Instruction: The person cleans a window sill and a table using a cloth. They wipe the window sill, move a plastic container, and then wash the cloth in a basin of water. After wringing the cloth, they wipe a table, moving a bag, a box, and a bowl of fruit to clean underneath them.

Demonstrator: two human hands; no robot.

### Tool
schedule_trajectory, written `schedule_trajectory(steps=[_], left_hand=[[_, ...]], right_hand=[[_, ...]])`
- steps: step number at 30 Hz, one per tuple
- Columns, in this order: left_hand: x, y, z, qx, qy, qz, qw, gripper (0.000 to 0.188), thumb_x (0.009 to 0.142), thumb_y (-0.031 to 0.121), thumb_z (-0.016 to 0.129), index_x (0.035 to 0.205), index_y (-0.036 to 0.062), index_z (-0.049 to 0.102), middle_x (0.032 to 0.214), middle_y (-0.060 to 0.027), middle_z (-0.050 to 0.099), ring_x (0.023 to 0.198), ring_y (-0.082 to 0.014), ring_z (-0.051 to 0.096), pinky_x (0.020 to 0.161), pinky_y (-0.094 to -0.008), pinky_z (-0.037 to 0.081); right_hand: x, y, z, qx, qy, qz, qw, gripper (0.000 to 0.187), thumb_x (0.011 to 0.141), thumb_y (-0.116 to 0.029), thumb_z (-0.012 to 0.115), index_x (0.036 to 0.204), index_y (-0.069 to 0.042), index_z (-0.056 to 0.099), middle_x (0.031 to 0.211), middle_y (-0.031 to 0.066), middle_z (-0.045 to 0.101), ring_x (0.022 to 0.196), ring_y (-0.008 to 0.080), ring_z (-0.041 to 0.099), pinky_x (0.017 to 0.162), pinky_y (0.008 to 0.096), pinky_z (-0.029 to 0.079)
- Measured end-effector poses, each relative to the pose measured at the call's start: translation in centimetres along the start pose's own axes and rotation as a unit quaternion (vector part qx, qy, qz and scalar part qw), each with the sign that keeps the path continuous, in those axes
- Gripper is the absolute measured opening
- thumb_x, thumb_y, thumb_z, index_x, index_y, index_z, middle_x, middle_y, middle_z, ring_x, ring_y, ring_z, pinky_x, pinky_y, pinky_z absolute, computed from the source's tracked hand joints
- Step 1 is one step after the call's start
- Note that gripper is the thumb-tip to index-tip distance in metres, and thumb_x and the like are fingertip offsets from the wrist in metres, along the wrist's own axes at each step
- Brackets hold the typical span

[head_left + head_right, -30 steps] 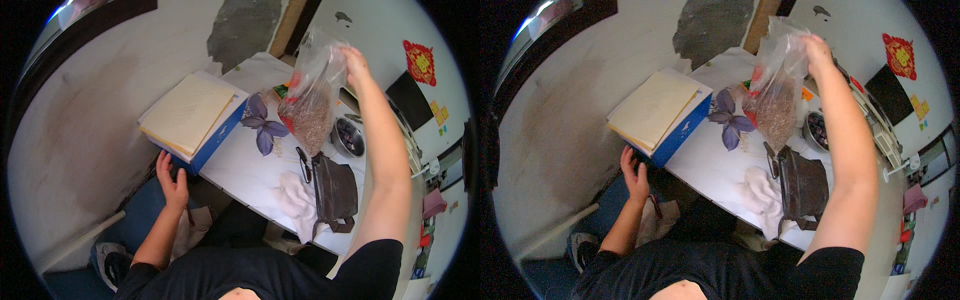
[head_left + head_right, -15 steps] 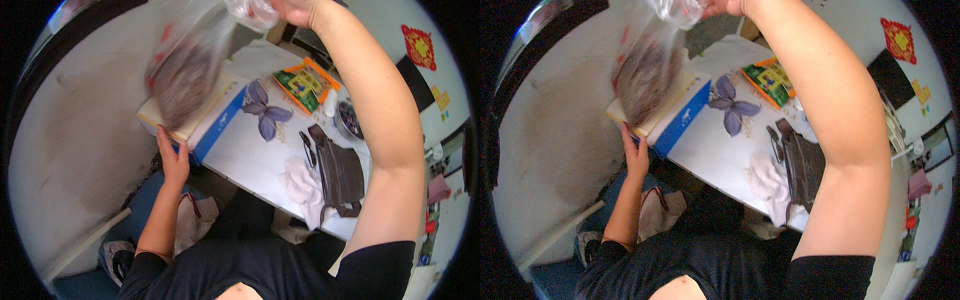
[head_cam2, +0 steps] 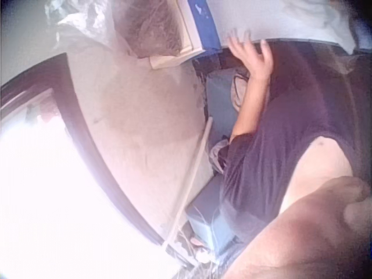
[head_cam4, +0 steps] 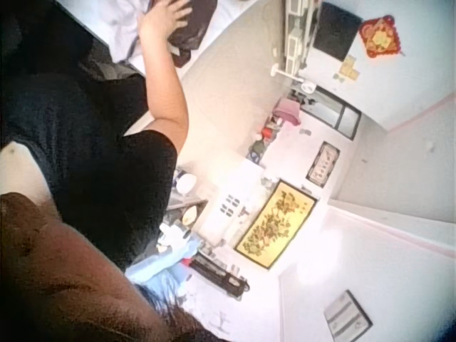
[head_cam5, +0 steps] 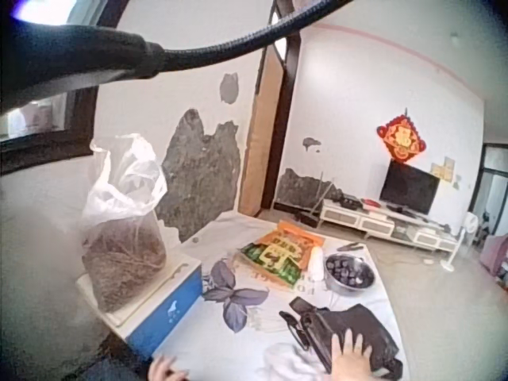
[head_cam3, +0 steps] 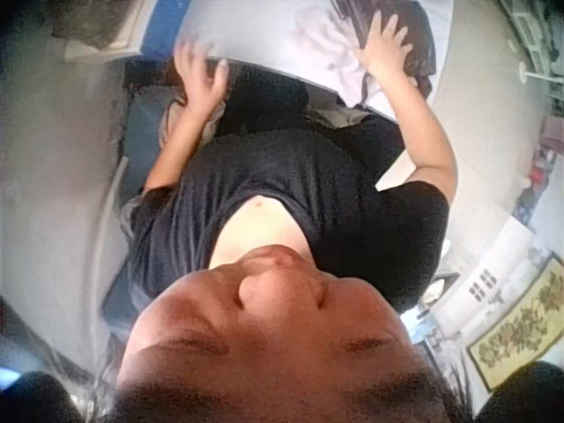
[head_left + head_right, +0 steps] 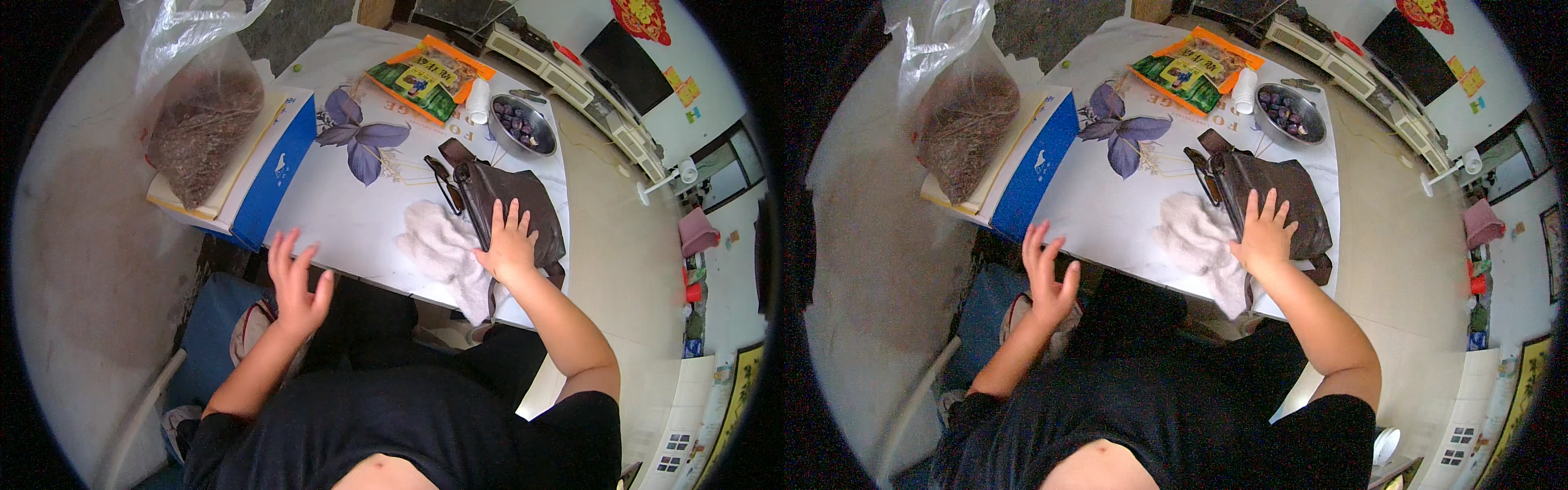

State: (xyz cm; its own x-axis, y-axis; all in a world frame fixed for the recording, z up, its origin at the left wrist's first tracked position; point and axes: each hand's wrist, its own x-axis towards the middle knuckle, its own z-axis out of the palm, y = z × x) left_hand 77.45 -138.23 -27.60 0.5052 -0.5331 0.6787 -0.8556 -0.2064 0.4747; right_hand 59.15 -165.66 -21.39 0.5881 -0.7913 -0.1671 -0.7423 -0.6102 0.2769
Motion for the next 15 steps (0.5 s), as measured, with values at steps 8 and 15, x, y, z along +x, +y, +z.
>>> schedule_trajectory(steps=[8,15], left_hand=[[-0.1,3.1,1.8,-0.225,-0.193,-0.021,0.955,0.018,0.078,0.006,0.06,0.096,0.003,0.06,0.108,-0.0135,0.06,0.102,-0.0311,0.056,0.088,-0.0378,0.043],[0.4,4.7,4.3,-0.264,-0.272,-0.083,0.922,0.017,0.083,0.009,0.058,0.098,0.0011,0.062,0.104,-0.0134,0.061,0.095,-0.0275,0.06,0.082,-0.0334,0.047]], right_hand=[[3.9,8.8,-1.9,0.179,0.153,-0.041,0.971,0.023,0.082,-0.022,0.054,0.08,0.0,0.062,0.08,0.0209,0.064,0.076,0.0329,0.062,0.07,0.0406,0.048],[4.8,20.9,-3.4,0.761,0.07,0.022,0.645,0.022,0.089,-0.018,0.053,0.098,0.001,0.06,0.085,0.0063,0.064,0.076,0.0163,0.058,0.071,0.0312,0.046]])
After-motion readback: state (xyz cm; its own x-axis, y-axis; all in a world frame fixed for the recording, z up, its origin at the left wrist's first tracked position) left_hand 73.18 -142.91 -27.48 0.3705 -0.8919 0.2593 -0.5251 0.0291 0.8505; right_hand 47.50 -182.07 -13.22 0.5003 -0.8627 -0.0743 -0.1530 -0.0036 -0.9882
